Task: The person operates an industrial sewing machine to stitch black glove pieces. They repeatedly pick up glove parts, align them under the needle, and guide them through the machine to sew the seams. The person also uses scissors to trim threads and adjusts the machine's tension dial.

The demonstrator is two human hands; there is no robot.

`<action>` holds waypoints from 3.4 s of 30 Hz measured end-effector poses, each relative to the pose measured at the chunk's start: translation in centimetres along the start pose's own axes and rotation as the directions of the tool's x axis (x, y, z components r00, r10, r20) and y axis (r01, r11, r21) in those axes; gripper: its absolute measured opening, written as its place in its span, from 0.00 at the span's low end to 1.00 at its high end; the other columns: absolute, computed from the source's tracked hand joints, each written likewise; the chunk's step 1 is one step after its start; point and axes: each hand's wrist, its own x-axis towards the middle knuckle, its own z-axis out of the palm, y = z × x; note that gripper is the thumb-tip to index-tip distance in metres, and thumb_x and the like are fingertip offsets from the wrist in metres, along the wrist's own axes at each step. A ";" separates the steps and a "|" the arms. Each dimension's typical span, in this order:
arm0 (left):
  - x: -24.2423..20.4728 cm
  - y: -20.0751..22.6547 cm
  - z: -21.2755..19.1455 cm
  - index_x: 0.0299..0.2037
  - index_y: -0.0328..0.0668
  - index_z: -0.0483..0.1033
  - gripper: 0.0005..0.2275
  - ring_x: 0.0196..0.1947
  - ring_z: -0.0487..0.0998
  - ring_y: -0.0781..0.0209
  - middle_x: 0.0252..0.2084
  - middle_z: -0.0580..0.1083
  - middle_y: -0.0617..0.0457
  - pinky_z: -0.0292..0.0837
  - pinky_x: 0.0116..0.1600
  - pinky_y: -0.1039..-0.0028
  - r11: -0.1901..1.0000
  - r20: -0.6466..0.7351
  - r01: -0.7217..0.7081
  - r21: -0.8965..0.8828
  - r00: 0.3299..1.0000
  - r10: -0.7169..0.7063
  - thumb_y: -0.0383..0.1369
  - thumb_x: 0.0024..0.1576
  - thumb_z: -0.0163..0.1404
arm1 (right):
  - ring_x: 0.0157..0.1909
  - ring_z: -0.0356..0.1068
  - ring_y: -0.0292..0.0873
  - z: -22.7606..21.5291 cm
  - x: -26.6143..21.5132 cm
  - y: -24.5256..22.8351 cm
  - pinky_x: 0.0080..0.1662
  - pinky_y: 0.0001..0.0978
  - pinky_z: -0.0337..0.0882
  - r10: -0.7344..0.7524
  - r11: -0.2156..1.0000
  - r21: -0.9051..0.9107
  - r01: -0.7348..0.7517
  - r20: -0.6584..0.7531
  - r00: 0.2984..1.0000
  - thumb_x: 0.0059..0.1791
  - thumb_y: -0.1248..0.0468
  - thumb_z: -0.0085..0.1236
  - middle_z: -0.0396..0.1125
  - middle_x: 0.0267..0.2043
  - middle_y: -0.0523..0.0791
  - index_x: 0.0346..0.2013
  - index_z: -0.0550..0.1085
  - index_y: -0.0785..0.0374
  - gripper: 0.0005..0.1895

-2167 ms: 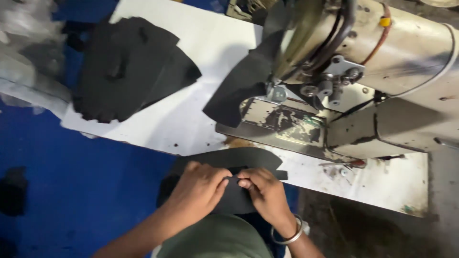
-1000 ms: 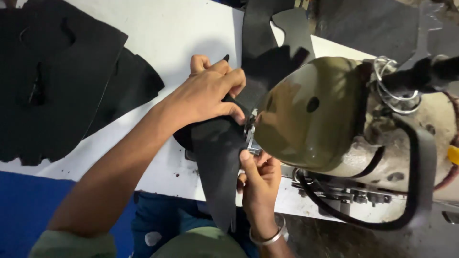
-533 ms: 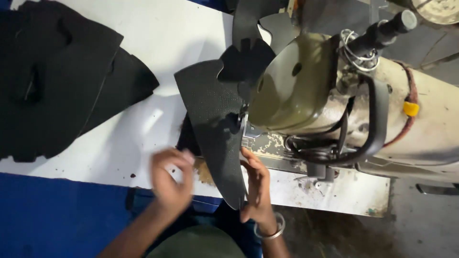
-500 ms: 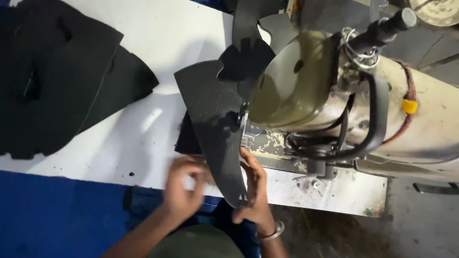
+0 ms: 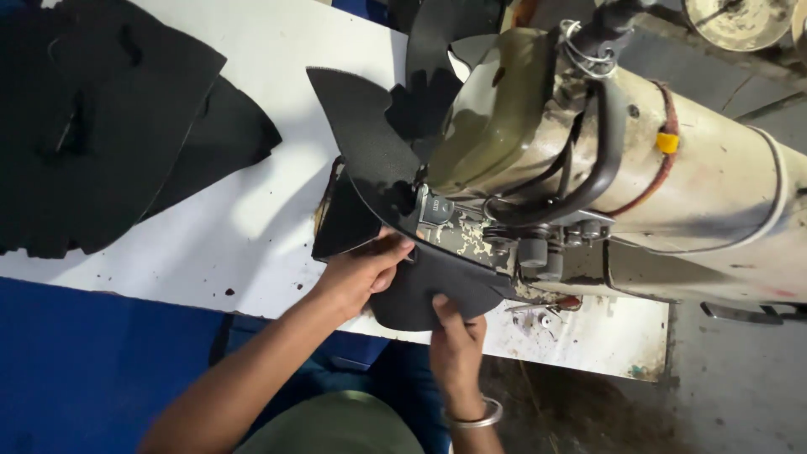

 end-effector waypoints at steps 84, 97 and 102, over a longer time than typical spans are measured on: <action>0.6 -0.5 1.2 0.46 0.37 0.79 0.10 0.32 0.62 0.73 0.32 0.65 0.59 0.59 0.36 0.78 0.959 -0.181 -0.180 0.221 0.958 0.221 0.38 0.68 0.52 | 0.44 0.74 0.41 -6.9 2.2 -0.2 0.47 0.32 0.73 0.190 0.945 -0.298 -0.131 0.178 0.965 0.54 0.66 0.62 0.76 0.45 0.52 0.51 0.78 0.75 0.14; -3.1 3.6 2.6 0.26 0.37 0.69 0.14 0.20 0.72 0.51 0.21 0.70 0.46 0.65 0.28 0.62 0.328 0.096 -0.329 0.886 0.820 0.564 0.33 0.61 0.58 | 0.62 0.68 0.42 0.8 6.6 -0.7 0.64 0.35 0.67 0.284 0.935 0.126 -0.331 0.294 0.913 0.56 0.61 0.46 0.68 0.62 0.47 0.65 0.65 0.65 0.22; -0.4 2.2 -1.6 0.28 0.41 0.74 0.11 0.25 0.78 0.53 0.22 0.75 0.49 0.71 0.32 0.62 0.132 0.178 -0.275 0.952 0.851 0.494 0.37 0.59 0.54 | 0.60 0.67 0.42 0.1 9.8 2.3 0.62 0.36 0.66 0.364 0.868 0.214 -0.449 0.343 0.866 0.61 0.64 0.45 0.68 0.61 0.49 0.68 0.66 0.68 0.20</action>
